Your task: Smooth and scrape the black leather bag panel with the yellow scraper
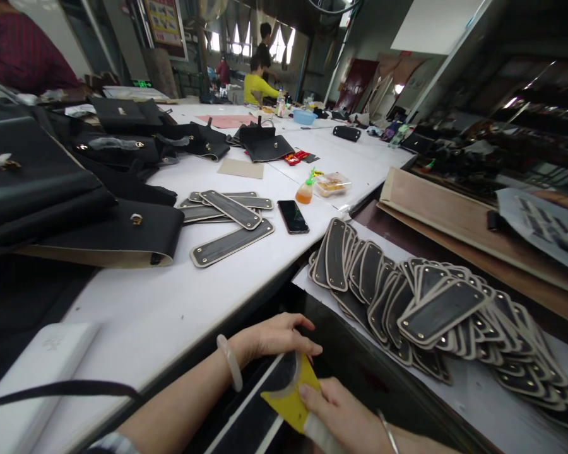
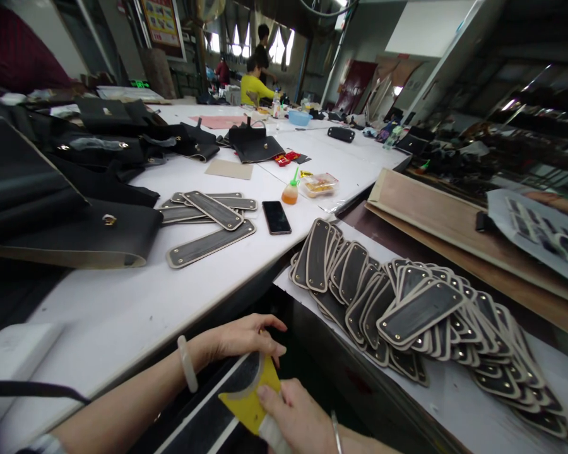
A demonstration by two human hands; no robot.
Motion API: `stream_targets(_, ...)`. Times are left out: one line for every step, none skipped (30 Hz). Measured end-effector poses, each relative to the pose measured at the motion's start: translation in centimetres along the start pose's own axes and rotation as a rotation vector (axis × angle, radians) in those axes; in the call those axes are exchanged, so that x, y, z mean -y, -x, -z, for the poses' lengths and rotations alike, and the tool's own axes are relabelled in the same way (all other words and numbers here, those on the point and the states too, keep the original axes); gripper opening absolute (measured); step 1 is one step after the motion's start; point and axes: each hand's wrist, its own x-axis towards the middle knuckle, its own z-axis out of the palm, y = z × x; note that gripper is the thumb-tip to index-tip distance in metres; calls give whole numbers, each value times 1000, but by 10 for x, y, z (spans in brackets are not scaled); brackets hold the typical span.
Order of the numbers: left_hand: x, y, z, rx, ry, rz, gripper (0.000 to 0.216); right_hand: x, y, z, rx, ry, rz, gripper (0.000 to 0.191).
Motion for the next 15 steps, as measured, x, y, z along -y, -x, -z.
stream_targets(-2, 5, -1, -27, -31, -8, 69, -3, -1, -4, -13, -7, -10, 74)
stream_targets(-3, 9, -1, -56, -72, -14, 62, -6, -2, -9, -30, -16, -22, 75)
stream_targets(-6, 14, -2, -86, -120, -14, 56, -10, -3, -13, -49, -21, -32, 75)
stream_targets(-8, 17, -4, -115, -170, -6, 50, -13, -4, -16, -67, -23, -36, 75)
stream_targets(-10, 19, -5, -142, -219, 12, 45, -16, -6, -20, -80, -22, -31, 76)
stream_targets(-12, 21, -7, -165, -260, 38, 41, -19, -7, -23, -91, -23, -17, 76)
stream_targets(-14, 21, -9, -182, -288, 66, 37, -21, -9, -27, -101, -28, 3, 77)
stream_targets(-16, 21, -10, -191, -303, 92, 35, -23, -11, -29, -106, -41, 21, 79)
stream_targets(-17, 20, -12, -194, -306, 111, 32, -24, -13, -32, -108, -60, 33, 81)
stream_targets(-18, 18, -13, -193, -302, 124, 30, -26, -14, -35, -102, -81, 37, 82)
stream_targets(-18, 17, -15, -188, -293, 130, 29, -28, -14, -37, -88, -101, 38, 84)
stream_targets(-18, 16, -16, -183, -281, 132, 28, -31, -13, -39, -59, -117, 44, 84)
stream_targets(-17, 15, -17, -179, -270, 129, 28, -35, -11, -40, -11, -123, 52, 84)
stream_targets(-16, 15, -17, -178, -259, 121, 28, -42, -6, -41, 31, -122, 59, 82)
stream_targets(-15, 16, -18, -182, -249, 111, 29, -49, -1, -40, 46, -121, 64, 78)
